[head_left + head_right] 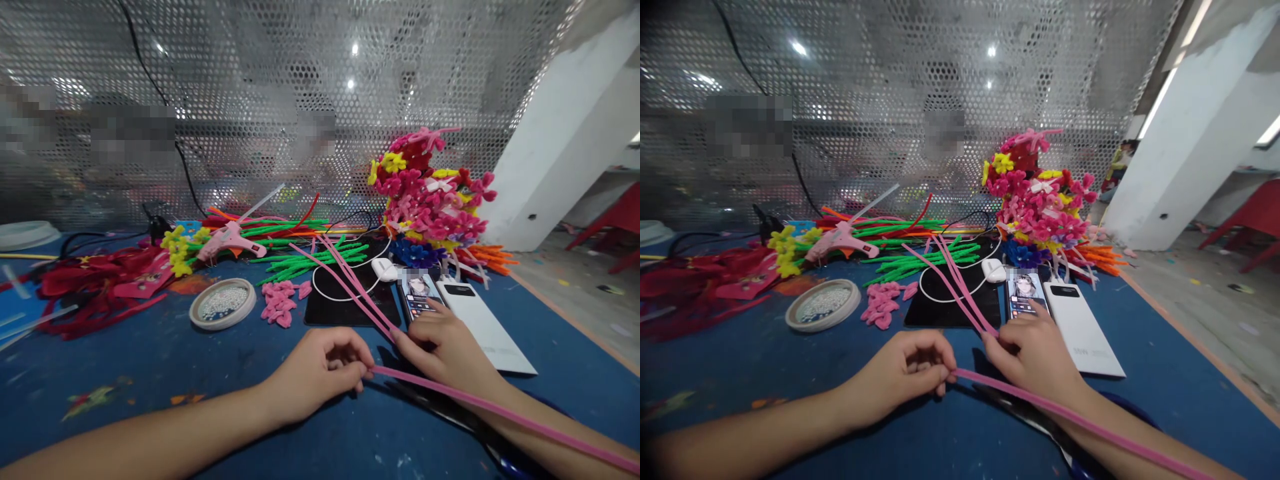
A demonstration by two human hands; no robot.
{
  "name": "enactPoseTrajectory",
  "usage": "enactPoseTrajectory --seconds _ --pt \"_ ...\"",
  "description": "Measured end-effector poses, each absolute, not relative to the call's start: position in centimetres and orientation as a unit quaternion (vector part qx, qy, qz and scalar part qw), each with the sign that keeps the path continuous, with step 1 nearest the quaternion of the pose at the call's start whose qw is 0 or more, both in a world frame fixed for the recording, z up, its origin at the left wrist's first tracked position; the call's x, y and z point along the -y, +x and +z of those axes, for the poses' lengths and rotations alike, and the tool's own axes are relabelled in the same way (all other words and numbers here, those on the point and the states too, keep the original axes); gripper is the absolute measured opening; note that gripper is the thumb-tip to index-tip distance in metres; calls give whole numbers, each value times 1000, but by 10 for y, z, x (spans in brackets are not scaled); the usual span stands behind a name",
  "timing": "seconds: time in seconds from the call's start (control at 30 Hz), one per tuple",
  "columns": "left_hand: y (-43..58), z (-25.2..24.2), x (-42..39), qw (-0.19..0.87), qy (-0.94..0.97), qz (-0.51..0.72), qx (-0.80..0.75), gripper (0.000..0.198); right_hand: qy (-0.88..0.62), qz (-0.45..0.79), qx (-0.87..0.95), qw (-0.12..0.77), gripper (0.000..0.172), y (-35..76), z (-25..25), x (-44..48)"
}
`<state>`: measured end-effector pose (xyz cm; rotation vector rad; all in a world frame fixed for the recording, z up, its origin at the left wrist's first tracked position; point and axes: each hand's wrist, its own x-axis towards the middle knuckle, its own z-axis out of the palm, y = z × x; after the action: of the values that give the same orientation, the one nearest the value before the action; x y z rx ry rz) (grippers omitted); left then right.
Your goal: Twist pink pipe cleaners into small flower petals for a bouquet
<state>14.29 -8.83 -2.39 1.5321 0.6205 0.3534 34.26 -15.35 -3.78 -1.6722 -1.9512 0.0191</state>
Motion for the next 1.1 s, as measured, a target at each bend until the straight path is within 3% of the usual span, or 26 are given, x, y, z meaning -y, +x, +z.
enactPoseTrajectory --seconds 0.33,0.67,0.87,1.1 --pt "143 -23 89 658 683 158 -274 5 -619 26 735 273 44 341 -35 152" --pt "143 -24 88 670 669 159 -280 6 -568 -52 771 282 42 342 -38 156" --pt "143 -23 89 669 670 162 -277 6 -626 20 728 279 42 343 -37 151" --pt "142 -24 89 670 670 167 -274 6 -596 28 739 312 44 340 -35 150"
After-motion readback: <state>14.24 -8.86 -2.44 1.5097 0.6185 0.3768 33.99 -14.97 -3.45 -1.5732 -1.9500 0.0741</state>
